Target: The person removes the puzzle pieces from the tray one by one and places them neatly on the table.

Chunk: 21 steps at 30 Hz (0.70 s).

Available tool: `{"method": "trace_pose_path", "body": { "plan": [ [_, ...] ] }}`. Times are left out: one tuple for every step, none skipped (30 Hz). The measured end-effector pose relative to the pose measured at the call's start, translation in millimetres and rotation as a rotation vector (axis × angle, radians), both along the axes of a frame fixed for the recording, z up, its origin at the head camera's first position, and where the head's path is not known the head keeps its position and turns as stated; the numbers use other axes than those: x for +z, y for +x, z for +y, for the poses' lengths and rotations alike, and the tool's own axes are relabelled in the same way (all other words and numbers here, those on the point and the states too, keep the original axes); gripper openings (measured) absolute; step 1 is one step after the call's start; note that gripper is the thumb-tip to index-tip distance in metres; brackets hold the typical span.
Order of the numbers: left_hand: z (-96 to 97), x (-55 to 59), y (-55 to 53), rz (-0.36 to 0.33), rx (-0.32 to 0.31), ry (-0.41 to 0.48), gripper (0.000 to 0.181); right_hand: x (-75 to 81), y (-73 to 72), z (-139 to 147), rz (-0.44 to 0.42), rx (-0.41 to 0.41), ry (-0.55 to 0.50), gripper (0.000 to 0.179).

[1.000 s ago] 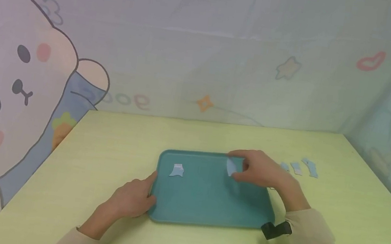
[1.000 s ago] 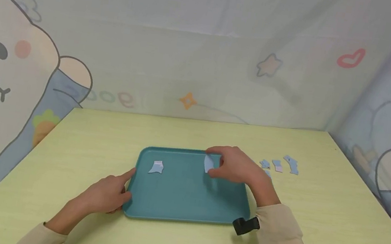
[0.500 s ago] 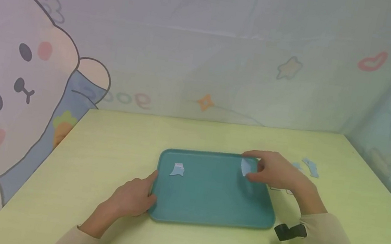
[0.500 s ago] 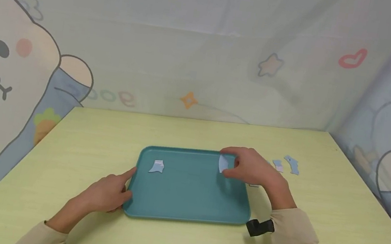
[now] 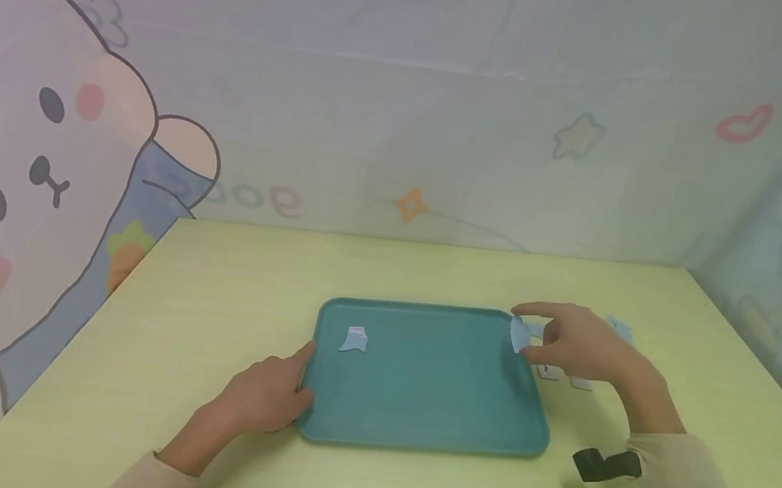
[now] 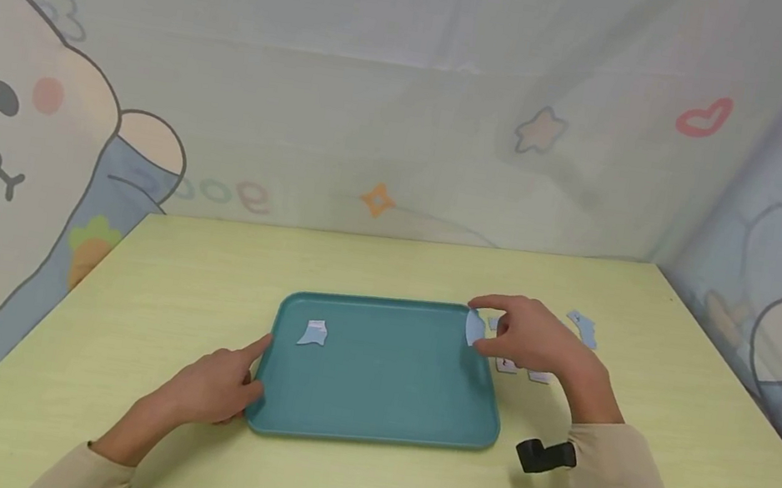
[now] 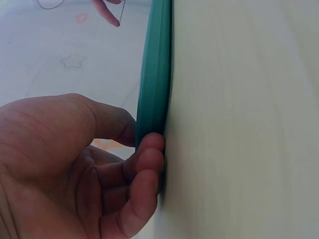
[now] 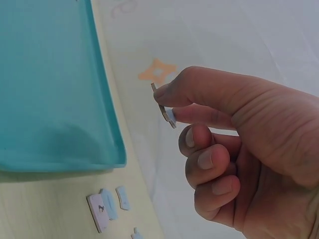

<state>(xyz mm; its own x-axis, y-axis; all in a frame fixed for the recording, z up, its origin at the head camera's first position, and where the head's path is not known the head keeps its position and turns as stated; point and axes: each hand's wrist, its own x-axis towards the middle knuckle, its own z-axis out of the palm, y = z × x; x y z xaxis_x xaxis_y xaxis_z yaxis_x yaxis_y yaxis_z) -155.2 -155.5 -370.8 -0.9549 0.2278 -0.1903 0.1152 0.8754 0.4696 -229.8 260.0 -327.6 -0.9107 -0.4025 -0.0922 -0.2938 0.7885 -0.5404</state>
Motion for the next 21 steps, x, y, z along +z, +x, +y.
{"method": "trace_pose_path", "body": {
  "plan": [
    [-0.1, 0.2, 0.1, 0.0, 0.0, 0.0, 0.075, 1.1, 0.8, 1.6, -0.007, -0.004, -0.007, 0.064],
    [-0.2, 0.4, 0.2, 0.0, 0.0, 0.001, 0.075, 2.2, 1.6, 2.9, -0.013, -0.006, -0.016, 0.064],
    [-0.2, 0.6, 0.5, -0.001, 0.0, 0.003, 0.075, 3.2, 2.4, 4.2, -0.017, -0.006, -0.021, 0.065],
    [-0.2, 0.8, 0.6, -0.001, -0.001, 0.003, 0.075, 4.5, 3.2, 5.5, -0.024, -0.009, -0.024, 0.065],
    [-0.3, 0.9, 0.8, -0.001, -0.002, 0.003, 0.075, 5.8, 4.0, 6.7, -0.03, -0.013, -0.027, 0.065],
    [-0.2, 0.6, 0.9, -0.002, -0.002, 0.004, 0.075, 7.0, 4.5, 8.2, -0.036, -0.017, -0.028, 0.065],
    [-0.4, 0.3, 1.0, -0.001, -0.002, 0.004, 0.075, 8.2, 4.8, 9.6, -0.039, -0.022, -0.027, 0.065],
    [-0.5, 0.1, 1.1, -0.001, -0.003, 0.005, 0.075, 9.2, 5.1, 11.0, -0.04, -0.027, -0.025, 0.064],
    [-0.6, -0.2, 1.2, 0.002, -0.003, 0.005, 0.075, 9.8, 5.0, 12.8, -0.037, -0.03, -0.019, 0.064],
    [-0.7, -0.4, 1.2, 0.003, -0.004, 0.005, 0.075, 10.4, 4.9, 14.5, -0.034, -0.033, -0.015, 0.063],
    [-0.8, -0.9, 1.0, 0.004, -0.004, 0.005, 0.075, 10.7, 4.7, 16.4, -0.031, -0.034, -0.015, 0.063],
    [-0.8, -1.1, 0.9, 0.004, -0.005, 0.006, 0.075, 11.0, 4.5, 18.0, -0.027, -0.034, -0.015, 0.063],
    [-0.8, -1.4, 0.8, 0.005, -0.005, 0.006, 0.075, 11.2, 4.4, 19.5, -0.023, -0.033, -0.017, 0.062],
    [-0.7, -1.4, 0.8, 0.005, -0.005, 0.007, 0.074, 11.2, 4.2, 21.1, -0.021, -0.033, -0.018, 0.062],
    [-0.7, -1.6, 0.8, 0.005, -0.006, 0.008, 0.074, 11.4, 4.0, 22.6, -0.02, -0.033, -0.02, 0.063],
    [-0.6, -1.6, 0.9, 0.005, -0.006, 0.009, 0.074, 11.9, 3.9, 24.0, -0.021, -0.037, -0.023, 0.063],
    [-0.6, -1.6, 1.0, 0.005, -0.006, 0.011, 0.074, 12.1, 3.8, 25.4, -0.022, -0.04, -0.025, 0.063],
    [-0.6, -1.3, 1.2, 0.005, -0.006, 0.013, 0.074, 12.5, 3.7, 26.7, -0.025, -0.044, -0.027, 0.064],
    [-0.6, -1.0, 1.5, 0.004, -0.007, 0.014, 0.074, 12.8, 3.5, 28.0, -0.029, -0.048, -0.029, 0.064],
    [-0.8, -0.8, 1.7, 0.006, -0.008, 0.017, 0.074, 13.1, 3.5, 29.4, -0.034, -0.052, -0.029, 0.065],
    [-1.0, -0.3, 2.0, 0.006, -0.009, 0.017, 0.074, 13.5, 3.4, 30.7, -0.036, -0.056, -0.028, 0.065]
  ]
}}
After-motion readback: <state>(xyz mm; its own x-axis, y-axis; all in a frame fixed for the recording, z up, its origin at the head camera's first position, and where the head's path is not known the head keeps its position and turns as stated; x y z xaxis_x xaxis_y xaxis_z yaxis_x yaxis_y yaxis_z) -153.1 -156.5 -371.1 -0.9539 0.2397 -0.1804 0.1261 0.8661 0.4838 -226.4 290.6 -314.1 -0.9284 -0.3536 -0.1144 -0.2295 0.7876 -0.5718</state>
